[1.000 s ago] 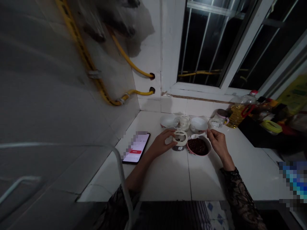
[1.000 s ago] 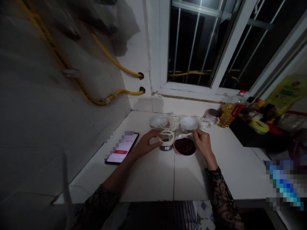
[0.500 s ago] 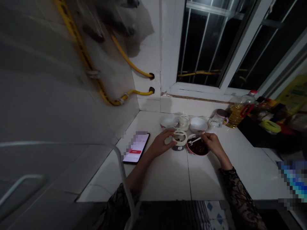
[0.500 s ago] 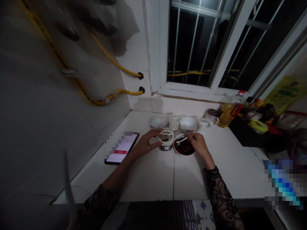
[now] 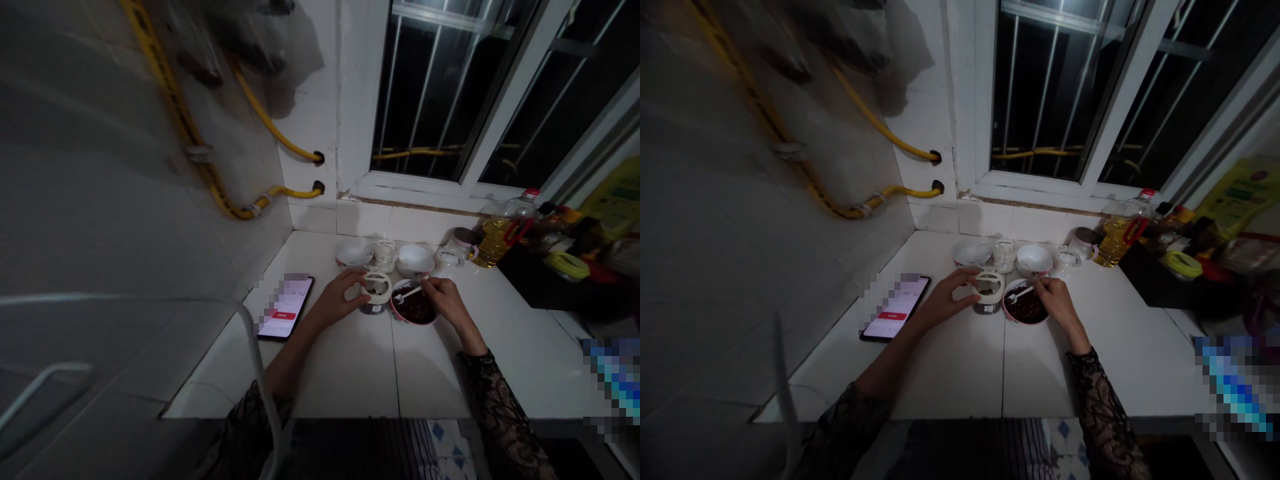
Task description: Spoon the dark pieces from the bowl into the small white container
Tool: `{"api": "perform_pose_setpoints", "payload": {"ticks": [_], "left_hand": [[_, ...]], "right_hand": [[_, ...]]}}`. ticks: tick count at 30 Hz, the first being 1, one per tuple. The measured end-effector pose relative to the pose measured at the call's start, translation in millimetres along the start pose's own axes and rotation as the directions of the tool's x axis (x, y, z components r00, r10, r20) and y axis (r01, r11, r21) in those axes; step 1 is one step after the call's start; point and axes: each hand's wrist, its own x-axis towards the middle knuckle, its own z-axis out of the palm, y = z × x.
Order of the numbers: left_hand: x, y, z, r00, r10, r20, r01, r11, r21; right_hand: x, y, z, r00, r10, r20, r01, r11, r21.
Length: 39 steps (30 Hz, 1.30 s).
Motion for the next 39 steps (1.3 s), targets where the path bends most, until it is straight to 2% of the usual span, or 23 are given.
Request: {"api": "perform_pose_setpoints", "payload": {"ticks": [11,19,31,36,39], "left_hand": [[-1,0,-0.1,1.000,-0.006,0.000,0.006,1.000,0.012],[0,2,-0.7,1.000,-0.004,0.008,0.004,1.000,0.011],[0,0,0.1,1.000,0.008,-0.005,-0.008,1.000,0.021],[0,1,-0.4,1.000,0.010,-0.002,-0.010,1.000,0.015],[0,1,-0.5,1.000,0.003,-0.004,-0.003,1.000,0.012]], "right_hand": [[1,-3,-4,0.999,0.044,0.029,-0.046,0.995,0.083],[7,8,-11,0.991,0.132,0.037,-0.137,0.971,0.198],[13,18,-11,0.986,0.163,0.035,-0.167,0.958,0.235],[11,8,-7,0.978,0.209,0.017,-0.204,0.929,0.309],[7,-5,2,0.988,0.140,-0.059,-0.114,0.938,0.328]]}}
